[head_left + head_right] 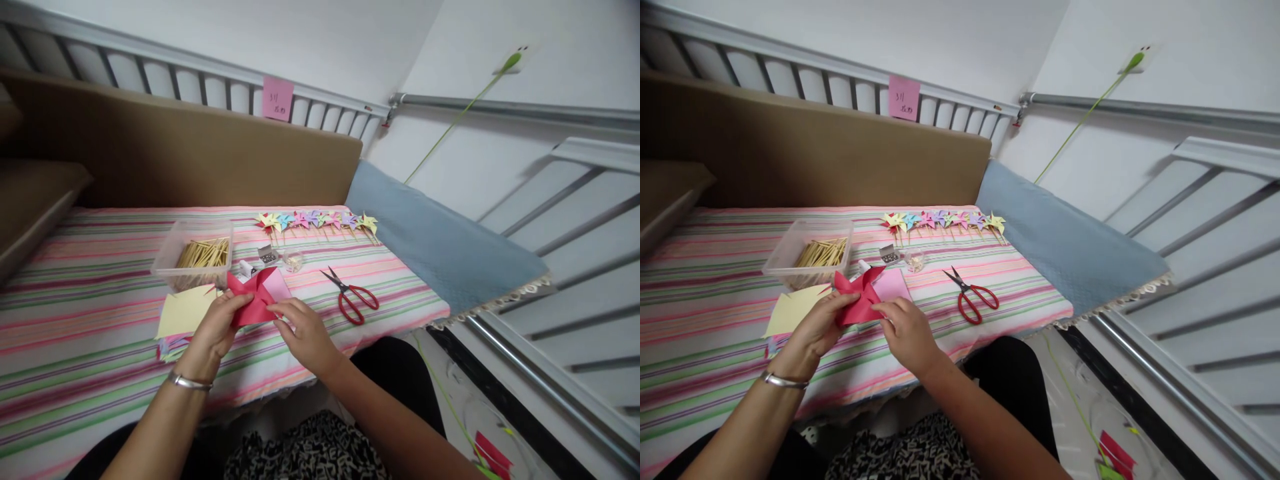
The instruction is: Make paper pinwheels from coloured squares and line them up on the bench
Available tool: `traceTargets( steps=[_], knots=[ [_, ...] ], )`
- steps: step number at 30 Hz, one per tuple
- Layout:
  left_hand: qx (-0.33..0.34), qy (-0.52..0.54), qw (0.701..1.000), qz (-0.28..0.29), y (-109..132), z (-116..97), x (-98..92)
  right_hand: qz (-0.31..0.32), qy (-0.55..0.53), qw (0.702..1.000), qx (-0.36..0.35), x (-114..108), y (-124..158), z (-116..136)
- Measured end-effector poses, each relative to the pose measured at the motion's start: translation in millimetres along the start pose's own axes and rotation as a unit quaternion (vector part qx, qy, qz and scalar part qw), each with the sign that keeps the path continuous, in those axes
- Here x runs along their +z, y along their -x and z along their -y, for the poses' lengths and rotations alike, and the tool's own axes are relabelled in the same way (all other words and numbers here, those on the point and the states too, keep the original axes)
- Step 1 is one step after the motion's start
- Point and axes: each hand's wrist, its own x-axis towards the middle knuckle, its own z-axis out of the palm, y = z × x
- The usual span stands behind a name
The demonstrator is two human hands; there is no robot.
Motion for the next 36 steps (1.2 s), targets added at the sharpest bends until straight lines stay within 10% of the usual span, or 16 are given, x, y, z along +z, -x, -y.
traceTargets(
  steps=[36],
  knots=[
    [-0.003,-0.098,0.995,0.015,-1.4,20.6,2.6,-0.029,0.052,0.997,0.052,0.9,-15.1,0.6]
  ],
)
